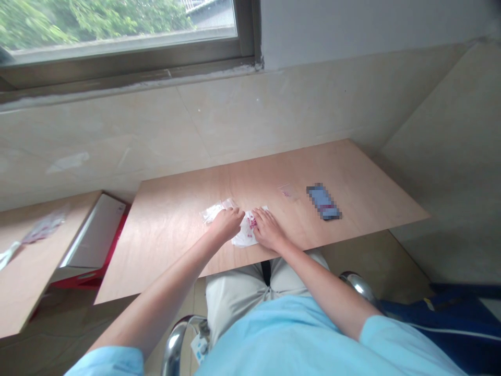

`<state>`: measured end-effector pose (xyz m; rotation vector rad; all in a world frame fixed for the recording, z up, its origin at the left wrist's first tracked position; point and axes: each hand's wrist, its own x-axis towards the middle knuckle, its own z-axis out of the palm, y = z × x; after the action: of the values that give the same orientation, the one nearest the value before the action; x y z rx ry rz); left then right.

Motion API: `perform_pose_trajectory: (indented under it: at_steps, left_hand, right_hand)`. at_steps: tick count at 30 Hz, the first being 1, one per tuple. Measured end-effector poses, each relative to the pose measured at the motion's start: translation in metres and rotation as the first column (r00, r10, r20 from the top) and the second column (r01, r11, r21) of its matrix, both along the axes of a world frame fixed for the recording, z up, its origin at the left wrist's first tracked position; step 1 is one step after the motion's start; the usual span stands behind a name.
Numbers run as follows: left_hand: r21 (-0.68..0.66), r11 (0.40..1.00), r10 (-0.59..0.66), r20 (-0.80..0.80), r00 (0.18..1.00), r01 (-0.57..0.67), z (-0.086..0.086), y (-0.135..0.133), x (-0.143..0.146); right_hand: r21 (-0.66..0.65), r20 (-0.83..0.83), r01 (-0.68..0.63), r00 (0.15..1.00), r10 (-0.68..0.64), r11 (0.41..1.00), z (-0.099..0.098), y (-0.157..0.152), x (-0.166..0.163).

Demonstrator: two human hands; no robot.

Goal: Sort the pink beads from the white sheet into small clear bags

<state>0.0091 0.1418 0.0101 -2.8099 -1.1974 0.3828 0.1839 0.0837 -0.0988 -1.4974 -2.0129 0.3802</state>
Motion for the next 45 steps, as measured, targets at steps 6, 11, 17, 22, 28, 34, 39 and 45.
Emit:
perform_pose_trajectory:
  at_steps: [6,11,17,22,28,34,39,45]
  left_hand:
    - [0.007,1.0,-0.003,0.037,0.999,0.003,0.002,-0.002,0.003]
    - [-0.023,1.0,0.006,0.06,0.998,-0.005,-0.002,-0.002,-0.001]
    - [-0.035,0.999,0.026,0.078,0.997,-0.023,-0.005,-0.001,-0.006]
    - [-0.017,1.0,0.027,0.086,0.996,-0.026,-0.007,-0.001,-0.007]
    - [-0.022,0.999,0.027,0.103,0.994,-0.025,-0.006,-0.003,-0.005]
    - [-0.004,1.0,0.011,0.103,0.995,-0.011,-0.004,-0.007,0.0]
    - [-0.01,0.999,-0.039,0.099,0.994,0.04,0.001,-0.006,0.001]
    - [-0.05,0.997,-0.061,0.11,0.992,0.067,0.002,-0.005,0.0]
  right_hand:
    - [0.015,-0.033,-0.005,0.999,0.005,1.0,0.001,0.0,0.001]
    - [0.035,-0.033,0.005,0.999,-0.004,0.999,0.004,0.0,0.001]
    - [0.041,-0.026,-0.004,1.0,0.005,0.999,0.008,-0.002,0.001]
    - [0.039,-0.034,-0.014,0.999,0.015,0.999,0.008,-0.002,0.003]
    - [0.019,-0.028,-0.039,0.999,0.039,0.999,0.007,-0.002,0.004]
    - [0.014,-0.051,-0.054,0.997,0.055,0.998,0.008,-0.002,0.007]
    - [0.021,-0.071,-0.059,0.996,0.061,0.998,0.01,-0.002,0.008]
    - [0.019,-0.101,-0.067,0.993,0.069,0.998,0.014,-0.002,0.009]
